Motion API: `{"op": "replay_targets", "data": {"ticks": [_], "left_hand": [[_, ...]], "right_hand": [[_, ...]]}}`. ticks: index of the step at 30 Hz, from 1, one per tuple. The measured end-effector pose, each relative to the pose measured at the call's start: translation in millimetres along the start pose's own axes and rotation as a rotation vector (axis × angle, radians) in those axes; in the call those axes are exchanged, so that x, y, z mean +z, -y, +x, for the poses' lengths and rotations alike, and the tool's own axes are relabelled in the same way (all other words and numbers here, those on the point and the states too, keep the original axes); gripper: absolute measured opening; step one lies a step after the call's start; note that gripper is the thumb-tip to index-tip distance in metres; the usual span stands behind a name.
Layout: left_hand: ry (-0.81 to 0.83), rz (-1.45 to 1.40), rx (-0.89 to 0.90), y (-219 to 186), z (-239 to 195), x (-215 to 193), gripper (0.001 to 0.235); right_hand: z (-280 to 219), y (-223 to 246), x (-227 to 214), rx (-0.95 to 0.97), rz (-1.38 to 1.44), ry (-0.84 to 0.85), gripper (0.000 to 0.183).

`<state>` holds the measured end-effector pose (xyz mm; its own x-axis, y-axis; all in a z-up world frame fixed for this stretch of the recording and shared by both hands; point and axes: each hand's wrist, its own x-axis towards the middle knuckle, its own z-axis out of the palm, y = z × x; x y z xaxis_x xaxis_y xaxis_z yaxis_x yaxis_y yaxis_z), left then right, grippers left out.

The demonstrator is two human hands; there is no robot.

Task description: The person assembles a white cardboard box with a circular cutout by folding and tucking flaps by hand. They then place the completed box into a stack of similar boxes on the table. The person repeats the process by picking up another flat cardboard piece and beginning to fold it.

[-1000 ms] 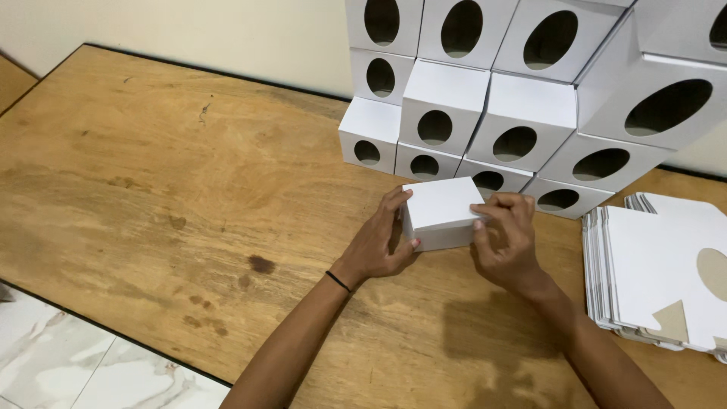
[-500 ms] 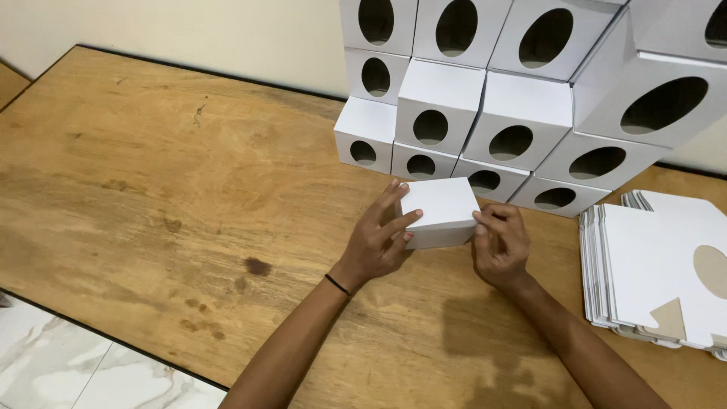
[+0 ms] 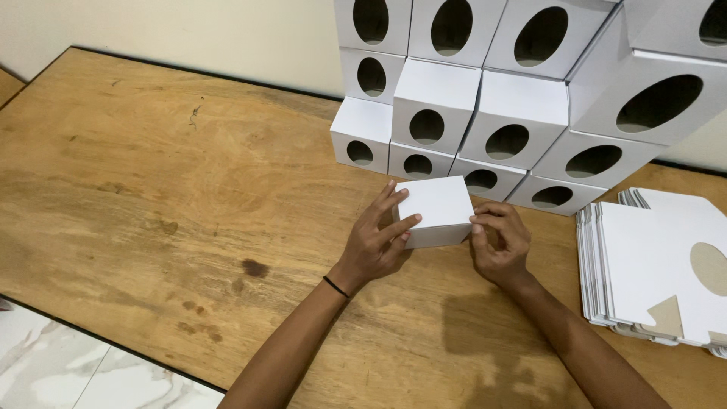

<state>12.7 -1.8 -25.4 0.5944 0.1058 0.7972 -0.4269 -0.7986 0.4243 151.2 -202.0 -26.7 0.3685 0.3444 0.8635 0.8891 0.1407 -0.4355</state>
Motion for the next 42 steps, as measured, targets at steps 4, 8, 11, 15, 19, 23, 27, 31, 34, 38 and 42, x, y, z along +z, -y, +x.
{"op": "replay_targets", "data": {"ticks": [4,8,11,15,19,23,27,31,34,38,42], "left_hand": [[-0.013,0.036,0.040,1,-1,2,0.031],[-0.026,0.034,0.039,-1,0,2,0.029],[-0.030,0.050,0.055,-1,1,2,0.026],[-0.021,0.148,0.104,3,1,-1,0.024],[-0.031,0.119,0.074,-2,3,0,0.025],[-0.028,0.012,0.045,-5,5,-8,0.021],[-0.057,-0.064,-0.038,-13,14,-20,0.022],[-0.127,0.000,-0.076,0,7,-16,0.015],[-0.144,-0.059,-0.199,5,2,-12,0.018],[-0.146,-0.114,-0.256,-6,9,-14,0.015],[0.002,-0.114,-0.222,-25,23,-26,0.053]], "right_hand": [[-2,1,3,-0.007,0.018,0.002,0.014],[-1,2,5,-0.008,-0.020,0.056,0.025],[-3,1,4,-0.010,-0.041,0.111,0.029],[-10,-7,4,0.043,-0.036,0.152,0.028],[-9,-4,5,0.057,-0.040,0.160,0.029],[3,7,7,0.125,0.068,0.213,0.064],[5,11,6,0.240,0.305,0.392,0.099],[-13,0,6,0.282,0.337,0.430,0.109],[-25,-8,7,0.216,0.041,0.451,0.106],[-20,3,12,0.155,0.100,0.323,0.078],[-32,-12,13,-0.166,0.099,0.261,0.074]]}}
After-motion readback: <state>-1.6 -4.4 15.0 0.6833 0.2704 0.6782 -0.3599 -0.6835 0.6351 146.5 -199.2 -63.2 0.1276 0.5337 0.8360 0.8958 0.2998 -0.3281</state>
